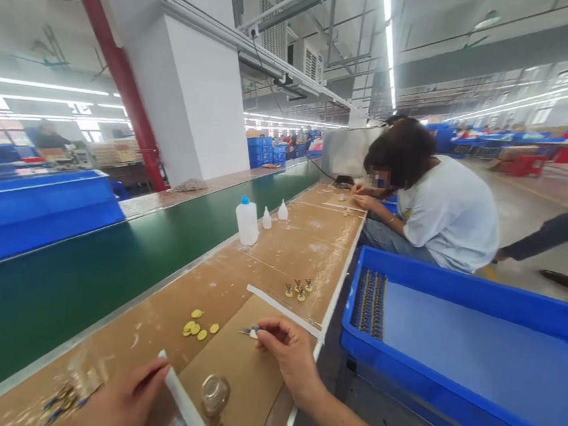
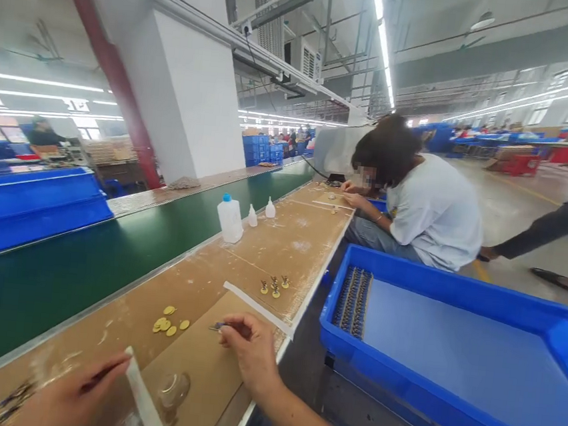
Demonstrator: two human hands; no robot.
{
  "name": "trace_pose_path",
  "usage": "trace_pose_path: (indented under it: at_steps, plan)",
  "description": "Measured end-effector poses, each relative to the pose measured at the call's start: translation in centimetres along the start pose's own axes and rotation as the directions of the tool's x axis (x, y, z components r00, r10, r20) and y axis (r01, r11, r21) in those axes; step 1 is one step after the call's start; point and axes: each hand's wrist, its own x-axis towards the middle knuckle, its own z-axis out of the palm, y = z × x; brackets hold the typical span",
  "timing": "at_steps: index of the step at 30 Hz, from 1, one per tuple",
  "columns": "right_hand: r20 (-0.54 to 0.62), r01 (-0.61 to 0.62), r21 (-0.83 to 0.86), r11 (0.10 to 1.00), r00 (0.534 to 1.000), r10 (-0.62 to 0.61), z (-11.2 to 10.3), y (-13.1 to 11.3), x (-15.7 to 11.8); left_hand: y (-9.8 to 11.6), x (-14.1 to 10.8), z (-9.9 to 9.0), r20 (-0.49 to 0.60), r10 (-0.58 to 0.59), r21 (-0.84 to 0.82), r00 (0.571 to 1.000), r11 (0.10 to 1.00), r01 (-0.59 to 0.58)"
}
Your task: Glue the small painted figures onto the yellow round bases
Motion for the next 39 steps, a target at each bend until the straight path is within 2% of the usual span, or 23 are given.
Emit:
trace_pose_path:
  at_steps: [6, 14, 18, 26, 34, 39]
  plan:
    - [0.021, -0.011, -0.046, 0.999, 1.000, 0.012, -0.3, 0.2, 0.0, 2.8, 3.8, -0.2, 0.059, -0.018, 0.039, 0.998, 0.999, 0.016]
    - [0.037, -0.008, -0.067, 0.998, 0.999, 0.011, -0.4, 0.2, -0.2, 3.3, 6.4, 0.7, 0.122, 0.169, 0.008, 0.978, 0.985, -0.172]
    - [0.030, -0.015, -0.058, 0.998, 0.999, 0.016, -0.4, 0.3, -0.1, 3.3, 6.8, 1.0, 0.141, 0.189, -0.009, 0.972, 0.982, -0.190]
    - [0.050, -0.012, -0.071, 0.997, 0.999, 0.015, -0.6, 0.6, -0.1, 1.9, 7.4, 1.8, 0.164, 0.158, -0.065, 0.974, 0.987, -0.149]
    - [0.058, -0.012, -0.070, 0.997, 0.998, 0.016, -0.7, 0.6, -0.1, 2.7, 7.7, 1.3, 0.206, 0.110, -0.056, 0.972, 0.993, -0.101]
    - [0.061, -0.012, -0.067, 0.998, 0.998, 0.016, -0.6, 0.5, -0.1, 2.6, 8.0, 1.3, 0.231, 0.110, -0.067, 0.967, 0.993, -0.096]
